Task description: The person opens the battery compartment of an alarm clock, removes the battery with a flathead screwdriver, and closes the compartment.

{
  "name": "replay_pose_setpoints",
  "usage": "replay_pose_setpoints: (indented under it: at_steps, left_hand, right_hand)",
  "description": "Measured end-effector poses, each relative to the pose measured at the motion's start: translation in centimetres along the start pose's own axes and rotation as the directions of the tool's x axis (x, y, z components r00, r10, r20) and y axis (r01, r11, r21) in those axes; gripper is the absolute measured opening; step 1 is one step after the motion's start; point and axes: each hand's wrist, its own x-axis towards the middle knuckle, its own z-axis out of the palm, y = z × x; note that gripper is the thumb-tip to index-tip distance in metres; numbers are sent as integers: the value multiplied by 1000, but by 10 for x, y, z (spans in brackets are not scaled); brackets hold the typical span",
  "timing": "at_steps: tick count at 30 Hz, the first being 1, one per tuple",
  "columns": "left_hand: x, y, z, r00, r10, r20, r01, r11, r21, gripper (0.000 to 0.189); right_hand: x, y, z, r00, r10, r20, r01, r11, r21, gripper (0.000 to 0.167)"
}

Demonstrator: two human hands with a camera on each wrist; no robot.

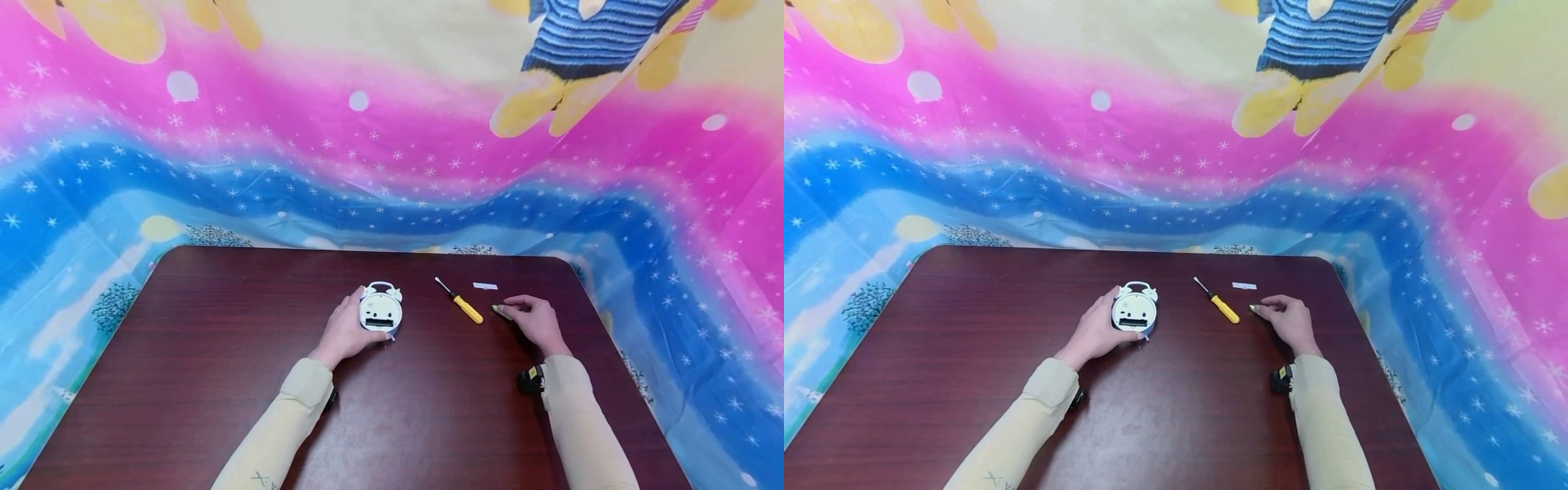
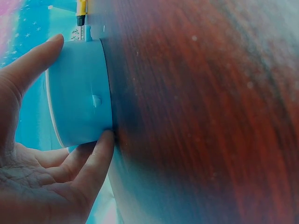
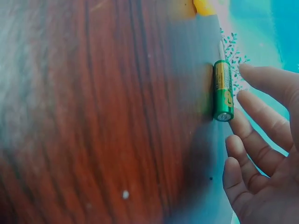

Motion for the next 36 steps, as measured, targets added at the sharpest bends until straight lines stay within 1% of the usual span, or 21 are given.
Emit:
replay_pose_setpoints:
  at_steps: [2,6,13,19,26,30,33,36]
  left_hand:
    - [-1,1,-1,1000,-1,0,1,1000,-1,116]
    - [-1,2,-2,1000,2,-5,-2,1000,-3,115]
    - [-1,2,-2,1000,2,-9,-2,1000,-5,114]
    - [-2,4,-3,1000,4,-10,-4,1000,-6,114]
    - [-3,4,-3,1000,13,-12,-13,1000,-7,114]
    - [-2,4,-3,1000,15,-15,-16,1000,-7,114]
    - [-2,3,-2,1000,17,-17,-17,1000,-4,113]
    - [-2,3,-2,1000,12,-13,-12,1000,-4,113]
  right_hand:
    - [1,-3,1,1000,0,-18,0,1000,1,35]
    - [3,-8,2,999,-11,-30,11,1000,5,34]
    - [7,-16,5,998,-54,-23,54,998,-25,29]
    - [15,-23,6,995,-94,-25,93,994,-59,27]
    - [26,-31,4,997,-81,4,81,994,-76,33]
    - [35,-33,4,997,-82,7,83,994,-78,30]
    - [42,-36,3,996,-91,10,91,991,-101,27]
    - [47,-40,1,995,-95,31,98,987,-129,28]
